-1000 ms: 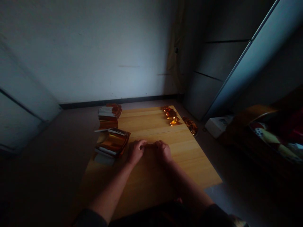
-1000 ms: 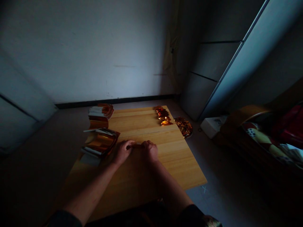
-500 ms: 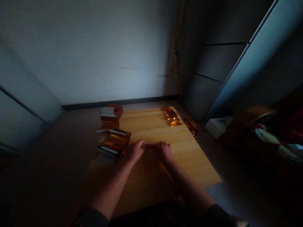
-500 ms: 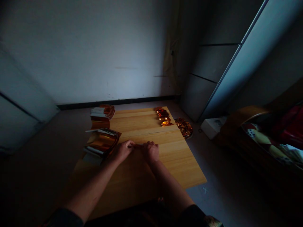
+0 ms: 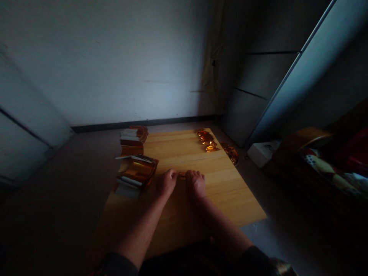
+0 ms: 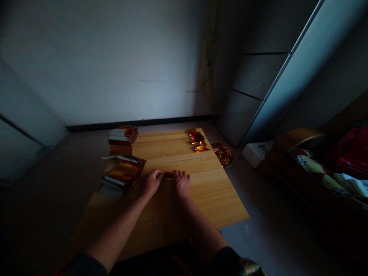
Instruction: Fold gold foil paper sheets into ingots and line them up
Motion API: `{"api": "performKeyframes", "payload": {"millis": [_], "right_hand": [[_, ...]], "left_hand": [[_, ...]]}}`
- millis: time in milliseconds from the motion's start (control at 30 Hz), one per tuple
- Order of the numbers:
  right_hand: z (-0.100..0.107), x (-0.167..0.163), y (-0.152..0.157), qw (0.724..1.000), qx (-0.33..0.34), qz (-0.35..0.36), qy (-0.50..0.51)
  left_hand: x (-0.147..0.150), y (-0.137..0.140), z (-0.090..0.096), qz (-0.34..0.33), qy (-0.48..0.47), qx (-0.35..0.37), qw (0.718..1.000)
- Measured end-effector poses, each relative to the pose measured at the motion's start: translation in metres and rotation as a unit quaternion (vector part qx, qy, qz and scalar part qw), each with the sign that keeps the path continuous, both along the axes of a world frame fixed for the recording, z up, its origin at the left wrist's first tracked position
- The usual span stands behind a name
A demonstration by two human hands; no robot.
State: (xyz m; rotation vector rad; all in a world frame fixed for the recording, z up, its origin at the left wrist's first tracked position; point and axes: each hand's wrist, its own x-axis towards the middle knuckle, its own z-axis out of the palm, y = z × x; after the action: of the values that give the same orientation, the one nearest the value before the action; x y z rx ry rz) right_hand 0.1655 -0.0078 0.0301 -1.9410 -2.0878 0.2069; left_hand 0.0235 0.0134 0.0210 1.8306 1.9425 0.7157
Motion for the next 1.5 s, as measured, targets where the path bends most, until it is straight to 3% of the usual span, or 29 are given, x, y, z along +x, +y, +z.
{"api": "performKeyframes", "payload": {"millis": [200,400,533,800,1033,1200,1300,1500], "right_hand": [[-0.003,-0.001,0.0,1.0,0.002,-0.011,-0.003],[-0.001,-0.002,0.001,1.0,-0.007,-0.023,0.005],[0.003,0.0,0.002,0.999,-0.012,-0.029,0.014],[-0.003,0.018,0.012,0.998,0.006,0.037,0.051],[-0.007,0.029,0.03,0.995,0.017,0.082,0.045],[-0.006,0.033,0.042,0.997,0.006,0.062,0.04],[-0.007,0.029,0.04,0.999,0.002,0.037,0.04],[-0.021,0.015,0.03,0.997,0.063,-0.026,0.045]], "left_hand": [[0.006,0.0,0.003,0.017,0.072,-0.004,0.997],[0.006,-0.003,0.001,-0.013,0.151,0.044,0.988],[0.004,-0.004,0.002,-0.017,0.148,0.046,0.988],[-0.007,-0.005,-0.004,-0.135,0.084,0.079,0.984],[-0.009,-0.005,-0.008,-0.189,0.125,0.1,0.969],[-0.005,-0.011,0.0,-0.172,0.174,0.108,0.964],[-0.004,-0.014,0.003,-0.194,0.184,0.132,0.955],[-0.005,-0.016,0.0,-0.235,0.193,0.14,0.942]]}}
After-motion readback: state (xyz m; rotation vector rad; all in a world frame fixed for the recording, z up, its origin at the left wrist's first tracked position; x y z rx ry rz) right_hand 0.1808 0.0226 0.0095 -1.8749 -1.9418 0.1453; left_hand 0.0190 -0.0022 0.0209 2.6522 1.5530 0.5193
